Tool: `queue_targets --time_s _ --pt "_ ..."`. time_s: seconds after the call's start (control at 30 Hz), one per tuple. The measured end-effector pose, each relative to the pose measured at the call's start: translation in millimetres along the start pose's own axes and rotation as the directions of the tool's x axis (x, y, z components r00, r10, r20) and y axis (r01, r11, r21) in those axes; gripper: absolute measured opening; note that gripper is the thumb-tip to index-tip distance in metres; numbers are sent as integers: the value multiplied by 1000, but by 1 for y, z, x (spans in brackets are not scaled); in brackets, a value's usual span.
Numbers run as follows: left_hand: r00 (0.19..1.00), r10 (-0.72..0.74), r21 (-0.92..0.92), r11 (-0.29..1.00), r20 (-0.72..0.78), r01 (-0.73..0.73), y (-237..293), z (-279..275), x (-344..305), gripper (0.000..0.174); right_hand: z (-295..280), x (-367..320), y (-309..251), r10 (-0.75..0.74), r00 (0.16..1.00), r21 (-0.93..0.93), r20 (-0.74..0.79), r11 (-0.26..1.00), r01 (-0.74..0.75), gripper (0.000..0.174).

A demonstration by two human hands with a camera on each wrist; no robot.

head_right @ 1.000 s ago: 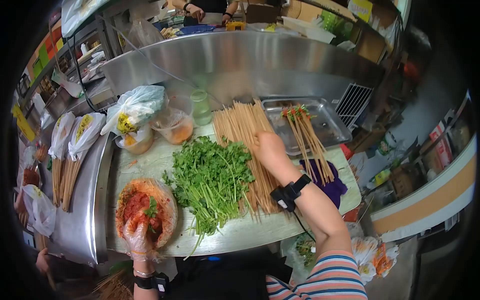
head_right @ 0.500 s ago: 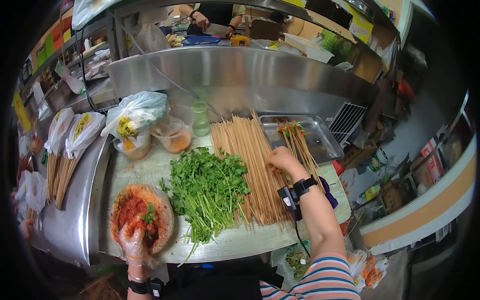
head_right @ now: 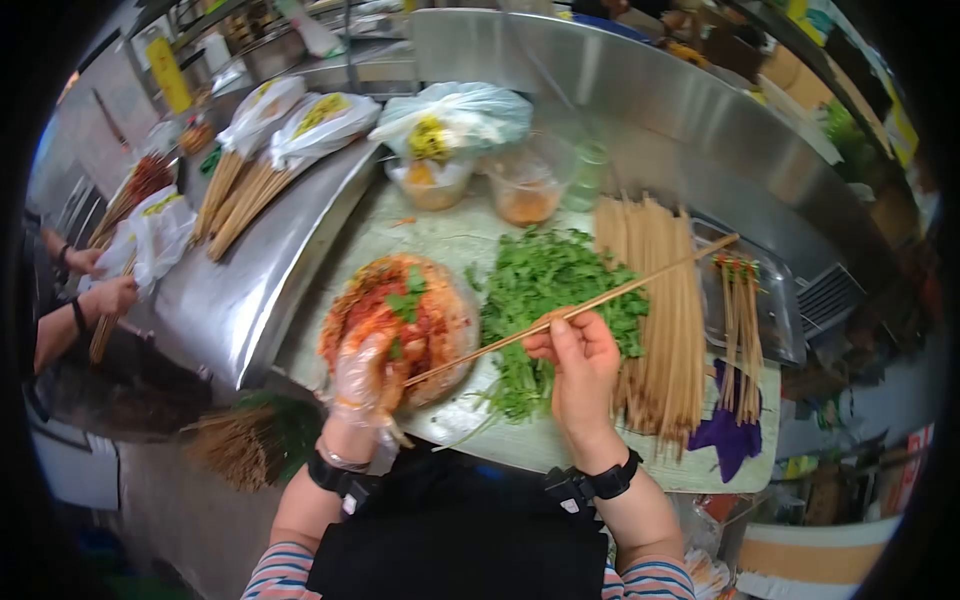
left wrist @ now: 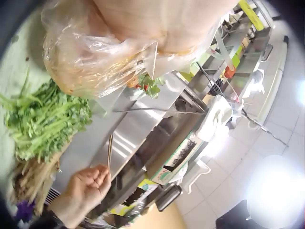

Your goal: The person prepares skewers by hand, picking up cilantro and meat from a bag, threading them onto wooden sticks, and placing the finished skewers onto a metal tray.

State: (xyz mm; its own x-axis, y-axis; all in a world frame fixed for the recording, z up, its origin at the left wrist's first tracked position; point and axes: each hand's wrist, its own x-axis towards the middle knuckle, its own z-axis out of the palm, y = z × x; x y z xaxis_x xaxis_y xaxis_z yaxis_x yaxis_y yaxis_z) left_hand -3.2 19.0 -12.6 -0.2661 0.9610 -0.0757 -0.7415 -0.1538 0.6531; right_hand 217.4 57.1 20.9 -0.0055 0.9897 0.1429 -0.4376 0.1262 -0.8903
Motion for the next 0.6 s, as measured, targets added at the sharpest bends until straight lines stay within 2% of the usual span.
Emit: queue_targets --time_s 0.07,0.13,0.17,0.23,0.27,0.37,0.4,0.5,0.57,0.6 --pt "1000 -14 -37 999 -26 13 2 10 -7 32 18 -12 12 8 1000 35 30 999 -9 10" --pt "999 -41 24 999 6 41 5 1 -8 34 25 -19 15 30 998 57 56 998 -33 8" --pt "998 -58 52 997 31 56 4 -1 -8 35 24 -22 15 83 988 77 133 993 -93 9" --pt "1000 15 188 982 22 -19 4 6 -12 31 20 -26 14 172 944 98 282 973 -207 10" --pt "999 28 284 958 31 -35 3 0 -11 31 17 -27 16 273 897 46 348 951 -307 14" --pt "996 69 501 861 56 -88 7 -1 -13 28 25 -29 0 416 813 -173 408 909 -378 17" --pt "995 63 550 830 77 -95 10 -1 -14 27 19 -25 -6 392 828 -227 402 918 -325 22" --pt "991 65 680 722 121 -130 14 -2 -17 27 11 -6 -19 212 915 30 343 971 -236 26" --pt "988 46 763 631 146 -142 14 -2 -19 29 8 2 -19 250 924 37 290 962 -271 28" --pt "986 47 754 639 160 -153 15 3 -20 27 7 5 -17 266 921 35 284 957 -287 28"
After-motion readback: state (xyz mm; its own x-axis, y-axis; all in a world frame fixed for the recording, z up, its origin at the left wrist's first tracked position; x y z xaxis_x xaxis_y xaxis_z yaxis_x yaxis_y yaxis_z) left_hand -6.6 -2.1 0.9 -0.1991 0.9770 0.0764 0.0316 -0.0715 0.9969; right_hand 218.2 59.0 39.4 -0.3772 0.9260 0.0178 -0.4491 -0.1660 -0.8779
